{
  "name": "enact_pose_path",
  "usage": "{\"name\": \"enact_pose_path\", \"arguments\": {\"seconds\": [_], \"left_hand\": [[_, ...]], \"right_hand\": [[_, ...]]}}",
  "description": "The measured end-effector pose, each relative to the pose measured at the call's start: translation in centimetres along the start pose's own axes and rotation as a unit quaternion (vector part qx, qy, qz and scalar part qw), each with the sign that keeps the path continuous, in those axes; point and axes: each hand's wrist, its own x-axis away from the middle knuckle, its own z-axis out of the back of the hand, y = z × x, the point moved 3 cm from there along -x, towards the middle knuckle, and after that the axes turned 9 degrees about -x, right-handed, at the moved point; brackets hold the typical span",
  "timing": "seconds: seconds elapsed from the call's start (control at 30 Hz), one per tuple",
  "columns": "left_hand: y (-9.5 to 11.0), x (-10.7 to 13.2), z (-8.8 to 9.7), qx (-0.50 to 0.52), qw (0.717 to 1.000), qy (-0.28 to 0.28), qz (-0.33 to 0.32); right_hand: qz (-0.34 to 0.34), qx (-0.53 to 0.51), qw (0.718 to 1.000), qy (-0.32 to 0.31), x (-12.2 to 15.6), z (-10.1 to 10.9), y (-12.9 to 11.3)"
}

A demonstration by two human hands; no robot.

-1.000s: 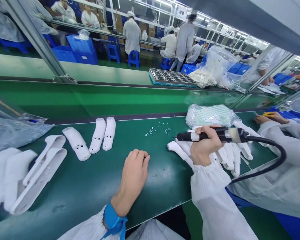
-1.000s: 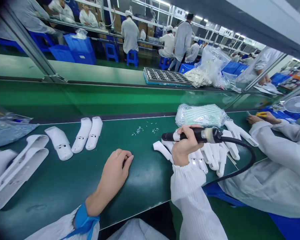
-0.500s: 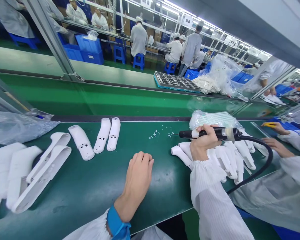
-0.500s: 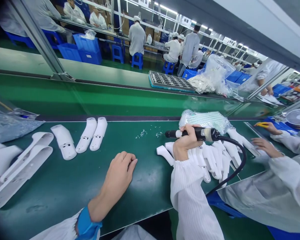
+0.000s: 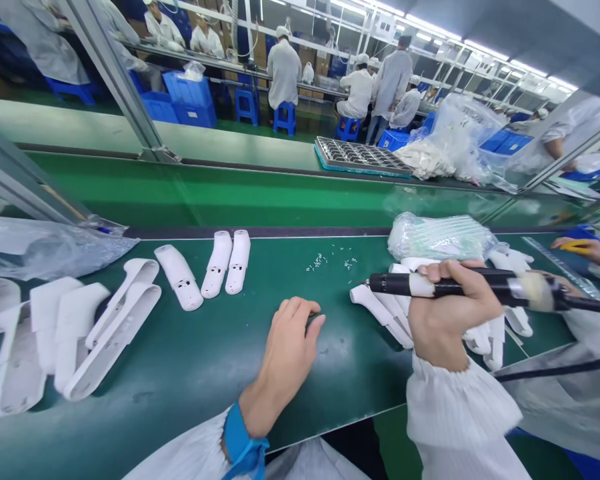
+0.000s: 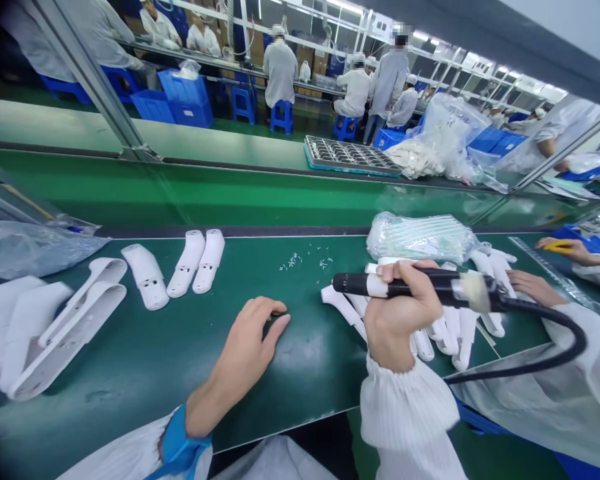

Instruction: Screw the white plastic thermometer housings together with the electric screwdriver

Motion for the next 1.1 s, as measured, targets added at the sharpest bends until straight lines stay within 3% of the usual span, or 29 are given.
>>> {"name": "enact_pose_path", "arguments": {"seconds": [0.17, 0.3, 0.43, 0.8, 0.9, 0.97, 1.03, 1.1], "left_hand": [[2.1, 0.5, 0.4, 0.062, 0.998, 0.019, -0.02], [2.9, 0.5, 0.6, 0.067, 0.997, -0.002, -0.036], [3.3, 0.6, 1.1, 0.064, 0.996, -0.011, -0.057], [2.6, 1.0, 1.6, 0.044, 0.987, 0.07, -0.136], [2.5, 0.9, 1.9, 0.083, 0.989, 0.034, -0.114], [2.5, 0.5, 2.2, 0.081, 0.99, -0.034, -0.108], [2.3, -0.4, 2.7, 0.029, 0.989, -0.096, -0.108], [1.1, -2.3, 3.6, -0.065, 0.991, -0.096, -0.063]], "right_hand": [[-0.027, 0.014, 1.0, -0.005, 3.5, 1.0, -3.2], [-0.042, 0.023, 0.999, -0.011, 5.0, 1.9, -4.3], [-0.038, 0.028, 0.999, 0.011, 5.7, 2.3, -4.8], [-0.075, 0.031, 0.994, 0.069, 5.8, 2.8, -4.5], [-0.078, 0.026, 0.992, 0.096, 5.9, 3.1, -4.3], [-0.08, 0.028, 0.992, 0.097, 5.8, 3.4, -4.3], [-0.07, 0.034, 0.993, 0.09, 5.6, 4.0, -4.5], [-0.053, 0.036, 0.995, 0.077, 5.4, 4.5, -4.8]]}}
